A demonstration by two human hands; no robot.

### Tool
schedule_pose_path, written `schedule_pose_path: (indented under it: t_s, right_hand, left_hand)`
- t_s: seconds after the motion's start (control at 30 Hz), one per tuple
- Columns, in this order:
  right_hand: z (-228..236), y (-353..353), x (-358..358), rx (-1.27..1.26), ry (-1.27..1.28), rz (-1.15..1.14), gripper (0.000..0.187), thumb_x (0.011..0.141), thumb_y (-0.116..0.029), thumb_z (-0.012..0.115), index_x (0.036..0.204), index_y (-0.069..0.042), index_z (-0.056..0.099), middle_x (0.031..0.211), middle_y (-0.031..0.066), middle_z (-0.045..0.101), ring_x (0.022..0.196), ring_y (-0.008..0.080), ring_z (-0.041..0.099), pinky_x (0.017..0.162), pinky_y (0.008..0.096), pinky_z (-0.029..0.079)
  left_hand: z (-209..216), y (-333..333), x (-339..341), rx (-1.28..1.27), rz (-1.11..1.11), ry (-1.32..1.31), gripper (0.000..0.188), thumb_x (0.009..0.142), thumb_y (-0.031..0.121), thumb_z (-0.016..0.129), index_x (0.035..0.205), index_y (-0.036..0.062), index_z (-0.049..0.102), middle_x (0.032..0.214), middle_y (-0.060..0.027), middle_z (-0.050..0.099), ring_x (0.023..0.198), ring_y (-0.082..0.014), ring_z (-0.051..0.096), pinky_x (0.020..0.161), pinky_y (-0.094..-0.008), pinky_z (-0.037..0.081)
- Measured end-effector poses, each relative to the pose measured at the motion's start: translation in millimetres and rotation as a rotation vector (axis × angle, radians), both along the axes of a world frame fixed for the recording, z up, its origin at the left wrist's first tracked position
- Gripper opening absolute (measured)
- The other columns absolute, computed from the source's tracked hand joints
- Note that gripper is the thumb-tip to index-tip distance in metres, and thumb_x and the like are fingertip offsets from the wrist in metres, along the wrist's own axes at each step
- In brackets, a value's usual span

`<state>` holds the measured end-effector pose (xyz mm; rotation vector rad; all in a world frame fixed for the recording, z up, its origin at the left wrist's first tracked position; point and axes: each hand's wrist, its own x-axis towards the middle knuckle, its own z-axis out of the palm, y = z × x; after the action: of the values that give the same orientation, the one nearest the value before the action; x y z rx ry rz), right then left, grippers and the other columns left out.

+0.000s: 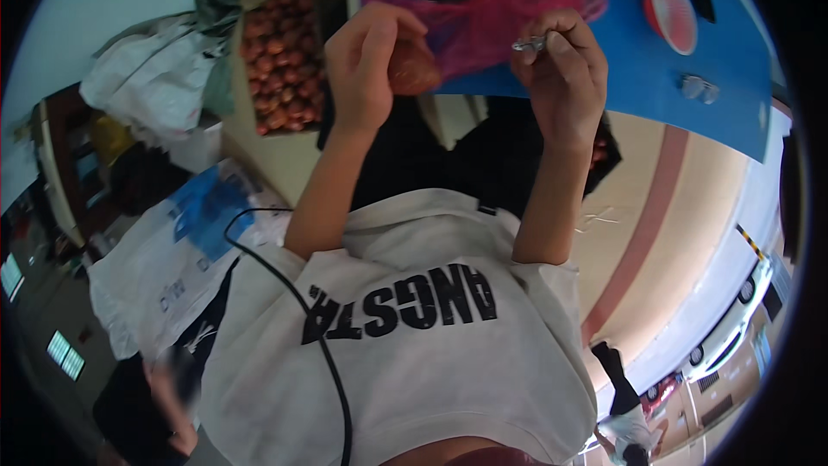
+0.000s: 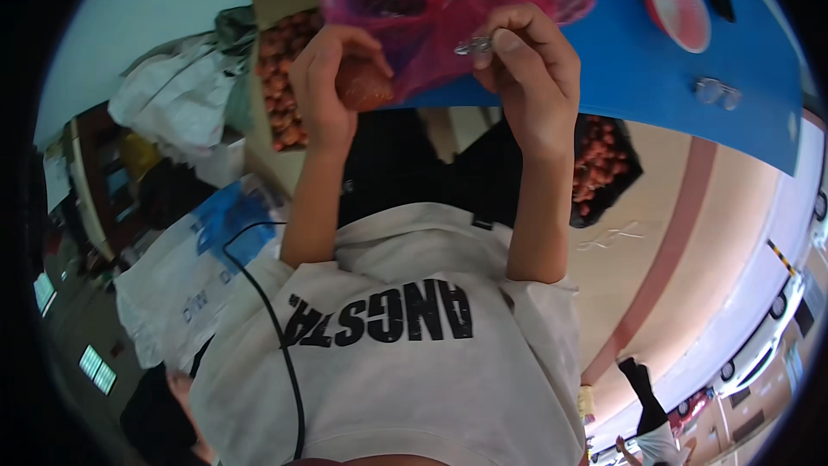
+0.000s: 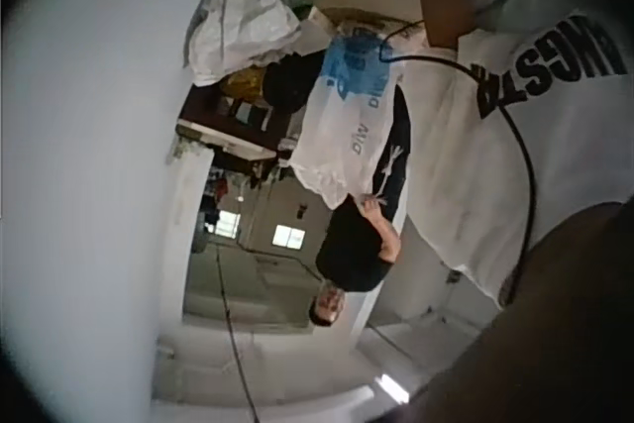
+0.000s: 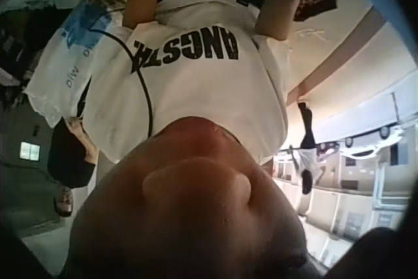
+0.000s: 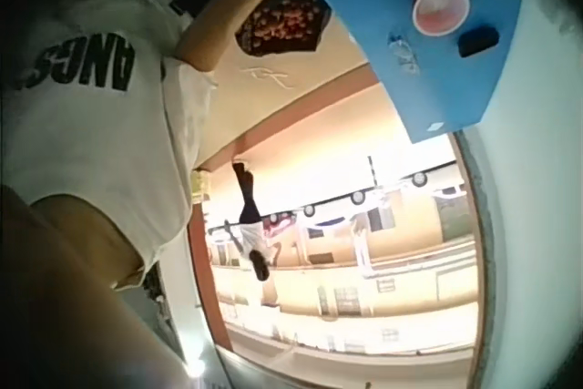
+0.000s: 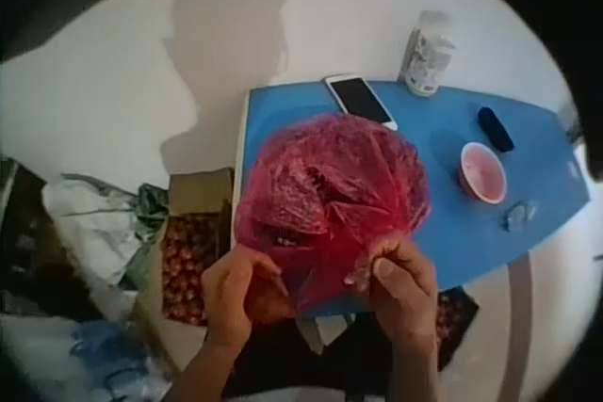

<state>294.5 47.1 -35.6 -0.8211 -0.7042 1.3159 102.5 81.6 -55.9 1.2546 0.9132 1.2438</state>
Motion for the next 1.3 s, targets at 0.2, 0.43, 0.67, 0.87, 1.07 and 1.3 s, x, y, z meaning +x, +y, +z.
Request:
schedule_pose_path:
  t_s: [0.2, 0.43, 0.67, 0.87, 1.07, 1.3]
  right_hand:
    - [-9.0, 6.8, -36.3, 0.001, -0.064, 0.091, 0.01, 0.088, -0.002, 0.054, 0.093, 0.0, 0.061, 0.076, 0.0054, 0.057, 0.063, 0.01, 0.048, 0.059, 0.0198, 0.038]
    - [-16.8, 8.5, -24.8, 0.021, -0.11, 0.116, 0.01, 0.087, -0.002, 0.054, 0.093, -0.001, 0.061, 0.077, 0.004, 0.058, 0.066, 0.0097, 0.05, 0.061, 0.0186, 0.039]
    - [-23.3, 11.3, -20.4, 0.041, -0.207, 0.14, 0.01, 0.088, -0.003, 0.054, 0.095, -0.001, 0.06, 0.08, 0.0052, 0.059, 0.063, 0.0083, 0.048, 0.056, 0.0169, 0.038]
    - [-30.3, 8.0, -25.7, 0.113, -0.464, 0.141, 0.007, 0.088, -0.005, 0.056, 0.093, -0.002, 0.06, 0.074, 0.0029, 0.057, 0.059, 0.0077, 0.045, 0.054, 0.0174, 0.037]
    - [-36.4, 5.7, -22.9, 0.143, -0.365, 0.103, 0.009, 0.091, -0.006, 0.052, 0.096, -0.002, 0.059, 0.075, 0.0053, 0.061, 0.052, 0.0067, 0.043, 0.047, 0.0155, 0.034]
    - [-28.7, 6.1, -29.9, 0.12, -0.33, 0.109, 0.01, 0.093, -0.007, 0.051, 0.096, -0.003, 0.059, 0.072, 0.0046, 0.06, 0.052, 0.0069, 0.043, 0.048, 0.0155, 0.034]
  left_hand:
    - [3.4, 13.2, 7.3, -0.155, 0.048, -0.039, 0.039, 0.093, 0.029, 0.034, 0.085, 0.0003, 0.06, 0.069, -0.0114, 0.062, 0.056, -0.0187, 0.056, 0.048, -0.0256, 0.045]
    - [-4.0, 16.8, 13.6, -0.209, 0.104, -0.077, 0.039, 0.092, 0.028, 0.033, 0.083, 0.0008, 0.059, 0.068, -0.0118, 0.062, 0.057, -0.0191, 0.057, 0.047, -0.026, 0.045]
    - [4.8, 13.1, 27.7, -0.219, 0.164, 0.013, 0.039, 0.092, 0.027, 0.032, 0.083, 0.0008, 0.06, 0.068, -0.0121, 0.062, 0.056, -0.0194, 0.056, 0.047, -0.026, 0.044]
    - [-21.4, 20.7, 23.9, -0.071, 0.195, 0.04, 0.039, 0.092, 0.026, 0.031, 0.082, 0.0008, 0.06, 0.068, -0.0123, 0.062, 0.056, -0.0194, 0.056, 0.047, -0.0261, 0.044]
    - [-24.9, 19.6, 20.6, -0.064, 0.209, 0.052, 0.04, 0.092, 0.026, 0.031, 0.082, 0.0009, 0.06, 0.068, -0.0123, 0.062, 0.056, -0.0192, 0.056, 0.045, -0.0262, 0.044]
    - [-25.8, 17.2, 19.5, -0.101, 0.209, 0.047, 0.04, 0.092, 0.026, 0.031, 0.081, 0.0008, 0.06, 0.067, -0.0123, 0.062, 0.056, -0.0187, 0.055, 0.043, -0.026, 0.044]
